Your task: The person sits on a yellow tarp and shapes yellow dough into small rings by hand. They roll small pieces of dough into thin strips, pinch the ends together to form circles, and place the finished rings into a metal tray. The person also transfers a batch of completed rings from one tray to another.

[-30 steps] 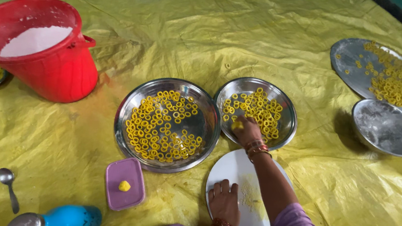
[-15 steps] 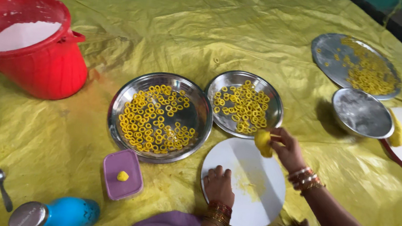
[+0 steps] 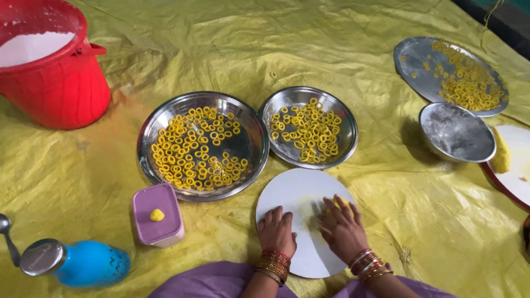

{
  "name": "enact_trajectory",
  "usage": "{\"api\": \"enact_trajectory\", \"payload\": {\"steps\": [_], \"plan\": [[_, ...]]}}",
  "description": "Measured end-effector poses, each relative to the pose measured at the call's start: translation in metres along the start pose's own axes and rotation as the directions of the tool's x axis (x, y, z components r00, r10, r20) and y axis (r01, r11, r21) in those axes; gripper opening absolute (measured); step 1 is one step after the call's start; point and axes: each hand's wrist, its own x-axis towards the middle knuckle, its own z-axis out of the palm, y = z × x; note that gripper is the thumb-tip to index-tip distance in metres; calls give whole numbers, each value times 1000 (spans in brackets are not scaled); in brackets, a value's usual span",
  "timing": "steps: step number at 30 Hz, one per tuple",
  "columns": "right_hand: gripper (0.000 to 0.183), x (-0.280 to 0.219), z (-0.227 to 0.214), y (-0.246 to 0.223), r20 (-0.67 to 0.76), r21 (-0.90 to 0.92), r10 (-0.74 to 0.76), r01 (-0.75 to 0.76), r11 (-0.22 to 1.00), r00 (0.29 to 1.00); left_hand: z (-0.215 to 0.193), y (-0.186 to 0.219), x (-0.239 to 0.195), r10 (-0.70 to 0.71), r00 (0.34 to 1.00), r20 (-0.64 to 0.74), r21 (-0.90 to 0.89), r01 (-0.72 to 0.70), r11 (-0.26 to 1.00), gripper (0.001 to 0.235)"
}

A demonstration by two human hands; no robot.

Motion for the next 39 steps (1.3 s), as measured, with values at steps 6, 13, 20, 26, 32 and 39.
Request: {"api": "enact_trajectory", "payload": {"steps": [6, 13, 20, 26, 32, 39], "plan": [[14, 10, -3, 2, 10, 86, 80, -80, 993, 997, -3, -1, 0, 9, 1000, -17, 13, -9, 1000, 54], [15, 13, -13, 5, -38, 96, 10, -6, 995, 999, -13, 6, 1, -19, 1000, 10, 37, 19, 999, 49], [12, 12, 2, -2, -3, 34, -34, 34, 999, 999, -16, 7, 2, -46, 999, 11, 27, 46, 999, 46], [16, 23, 1, 24, -211, -63, 23, -37, 997, 977, -4, 1, 13, -139, 961, -240, -373, 42, 927, 40], [36, 15, 22, 34, 59, -158, 256, -245, 957, 965, 14, -28, 34, -575, 759, -308, -871, 19, 491, 71], [62, 4, 40, 3, -5, -443, 33, -32, 896, 999, 46, -111, 65, -862, 348, -369, -929, -169, 329, 92]]}}
